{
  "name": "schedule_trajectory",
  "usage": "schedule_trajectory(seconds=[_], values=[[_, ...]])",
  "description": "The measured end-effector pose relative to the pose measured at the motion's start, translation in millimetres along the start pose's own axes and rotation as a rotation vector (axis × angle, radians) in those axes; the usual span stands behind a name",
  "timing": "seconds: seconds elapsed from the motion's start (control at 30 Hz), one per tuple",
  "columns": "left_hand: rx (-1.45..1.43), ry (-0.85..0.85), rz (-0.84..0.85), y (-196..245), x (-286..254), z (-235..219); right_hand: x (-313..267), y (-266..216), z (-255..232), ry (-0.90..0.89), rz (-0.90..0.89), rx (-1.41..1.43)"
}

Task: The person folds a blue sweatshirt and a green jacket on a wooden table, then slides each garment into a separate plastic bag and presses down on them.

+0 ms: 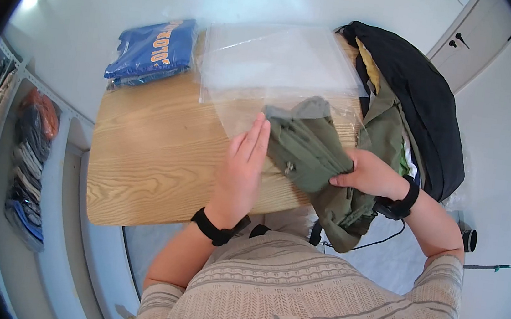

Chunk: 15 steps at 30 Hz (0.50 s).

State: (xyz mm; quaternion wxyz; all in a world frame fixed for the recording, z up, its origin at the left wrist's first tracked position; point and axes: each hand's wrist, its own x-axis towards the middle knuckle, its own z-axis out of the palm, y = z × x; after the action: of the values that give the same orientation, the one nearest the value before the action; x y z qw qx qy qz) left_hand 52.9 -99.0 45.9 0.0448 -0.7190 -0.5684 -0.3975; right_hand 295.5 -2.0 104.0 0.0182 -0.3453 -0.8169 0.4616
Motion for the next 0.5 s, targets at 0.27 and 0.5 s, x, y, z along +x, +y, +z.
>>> schedule_trajectory(seconds=[0.27,0.5], values=[[-0.053,-0.043,0.17,10,2,4,27,-22,9,0.099,0.089,0.249],[-0.163,-0.133,0.252,16,9,-13,48,-28,15,0.28,-0.059,-0.019]])
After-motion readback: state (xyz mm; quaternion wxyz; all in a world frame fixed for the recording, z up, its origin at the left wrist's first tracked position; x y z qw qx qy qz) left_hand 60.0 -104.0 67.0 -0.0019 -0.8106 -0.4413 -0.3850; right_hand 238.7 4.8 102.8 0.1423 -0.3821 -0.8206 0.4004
